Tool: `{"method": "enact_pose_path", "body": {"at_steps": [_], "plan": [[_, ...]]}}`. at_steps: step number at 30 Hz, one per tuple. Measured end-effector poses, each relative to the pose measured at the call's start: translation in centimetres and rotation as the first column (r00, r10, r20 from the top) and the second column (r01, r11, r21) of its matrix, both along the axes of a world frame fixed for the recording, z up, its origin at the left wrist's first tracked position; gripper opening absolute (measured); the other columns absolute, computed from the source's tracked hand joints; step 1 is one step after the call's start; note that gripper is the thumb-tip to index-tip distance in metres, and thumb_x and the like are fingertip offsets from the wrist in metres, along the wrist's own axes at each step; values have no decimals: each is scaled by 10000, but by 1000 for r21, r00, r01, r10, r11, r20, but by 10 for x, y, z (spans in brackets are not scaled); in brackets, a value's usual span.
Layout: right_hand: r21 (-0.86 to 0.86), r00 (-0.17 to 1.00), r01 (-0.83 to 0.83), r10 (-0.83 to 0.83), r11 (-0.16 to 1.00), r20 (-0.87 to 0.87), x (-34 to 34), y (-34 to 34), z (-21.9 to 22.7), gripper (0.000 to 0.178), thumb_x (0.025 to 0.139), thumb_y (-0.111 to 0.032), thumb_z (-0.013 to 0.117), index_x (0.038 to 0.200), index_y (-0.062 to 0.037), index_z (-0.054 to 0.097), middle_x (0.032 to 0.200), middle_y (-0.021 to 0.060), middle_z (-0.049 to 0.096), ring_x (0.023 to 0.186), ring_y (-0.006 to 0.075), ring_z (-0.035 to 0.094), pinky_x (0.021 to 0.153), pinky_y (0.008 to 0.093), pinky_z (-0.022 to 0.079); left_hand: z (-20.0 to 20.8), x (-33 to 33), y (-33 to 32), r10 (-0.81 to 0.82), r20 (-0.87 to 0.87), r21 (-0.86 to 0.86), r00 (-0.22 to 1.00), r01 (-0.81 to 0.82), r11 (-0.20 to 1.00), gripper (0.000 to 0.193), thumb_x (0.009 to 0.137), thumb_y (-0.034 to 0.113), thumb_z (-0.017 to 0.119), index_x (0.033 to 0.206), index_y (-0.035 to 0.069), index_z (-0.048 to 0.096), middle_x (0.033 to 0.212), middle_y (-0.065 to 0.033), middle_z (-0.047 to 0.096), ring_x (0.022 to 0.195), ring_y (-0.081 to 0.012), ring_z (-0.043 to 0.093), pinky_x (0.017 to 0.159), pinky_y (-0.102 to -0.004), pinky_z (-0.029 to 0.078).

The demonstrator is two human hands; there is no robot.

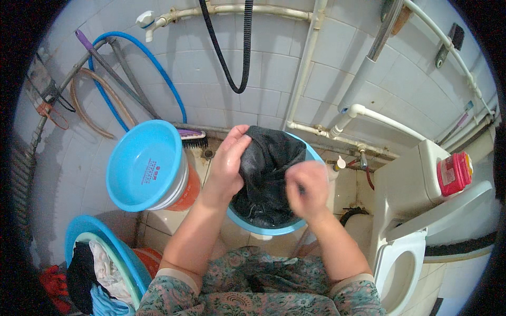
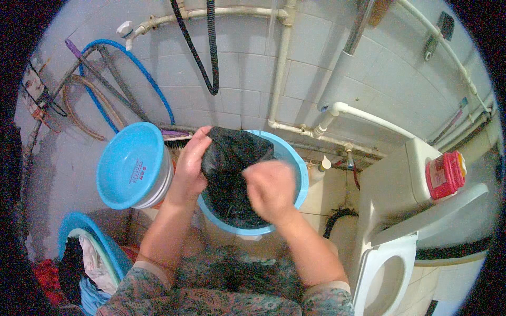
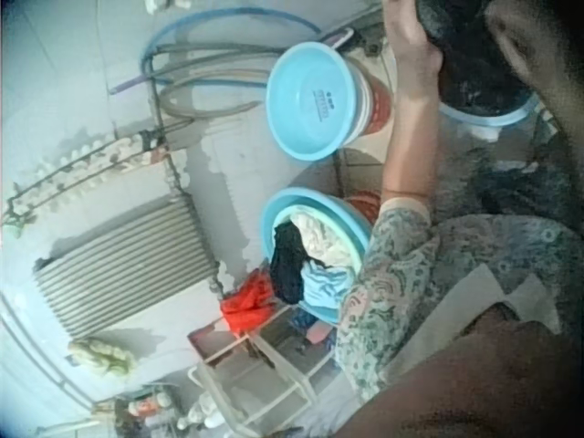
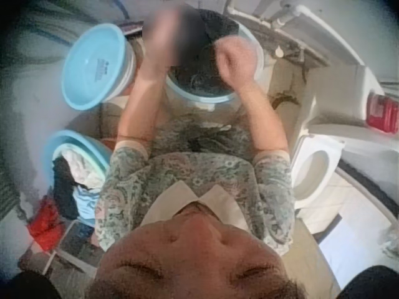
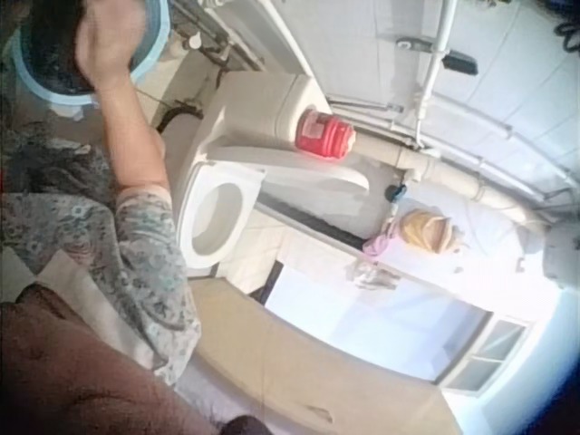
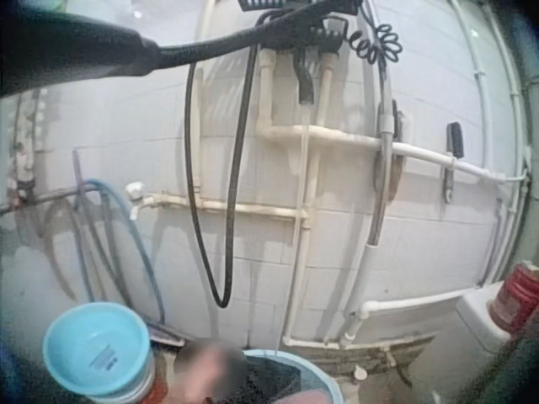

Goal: The person sits on the floor and washes a dark garment by hand in a blue basin filled with water. They repeatedly submerge, scrub, and wring the item, then transfer it to a second basin.

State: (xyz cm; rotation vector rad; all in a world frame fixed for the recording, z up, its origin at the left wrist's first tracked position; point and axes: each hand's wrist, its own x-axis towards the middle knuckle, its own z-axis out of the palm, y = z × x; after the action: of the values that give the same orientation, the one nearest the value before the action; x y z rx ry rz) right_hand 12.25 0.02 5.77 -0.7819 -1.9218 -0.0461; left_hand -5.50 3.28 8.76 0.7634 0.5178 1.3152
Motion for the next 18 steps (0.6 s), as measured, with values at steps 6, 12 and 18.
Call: {"method": "enact_pose_path", "body": {"at_steps": [6, 12, 18], "plan": [[-587, 958, 240, -92, 773, 272, -14, 5, -27, 121, 803, -105, 573, 888, -24, 543, 884, 163, 604, 789, 357, 603, 664, 409, 484, -26, 1, -2, -30, -39, -78, 999, 27, 997, 133, 897, 73, 454, 1029, 64, 467, 897, -45, 574, 782, -106, 560, 684, -244, 467], [-419, 444, 530, 180, 737, 878, -12, -2, -49, 119, 751, -114, 585, 817, -67, 672, 808, 118, 662, 761, 275, 661, 636, 364, 524, -58, -18, 0, 205, -692, 176, 692, -114, 978, 111, 864, 103, 526, 951, 42, 495, 679, -35, 557, 641, -114, 547, 578, -269, 416], [-477, 520, 542, 170, 692, 837, -5, -7, -47, 122, 731, -124, 584, 771, -83, 692, 799, 111, 670, 788, 264, 658, 648, 371, 519, -58, -32, -1, 491, -858, 493, 154, -23, 870, 102, 850, 133, 548, 928, 73, 522, 637, -113, 573, 599, -314, 570, 544, -393, 422]]}}
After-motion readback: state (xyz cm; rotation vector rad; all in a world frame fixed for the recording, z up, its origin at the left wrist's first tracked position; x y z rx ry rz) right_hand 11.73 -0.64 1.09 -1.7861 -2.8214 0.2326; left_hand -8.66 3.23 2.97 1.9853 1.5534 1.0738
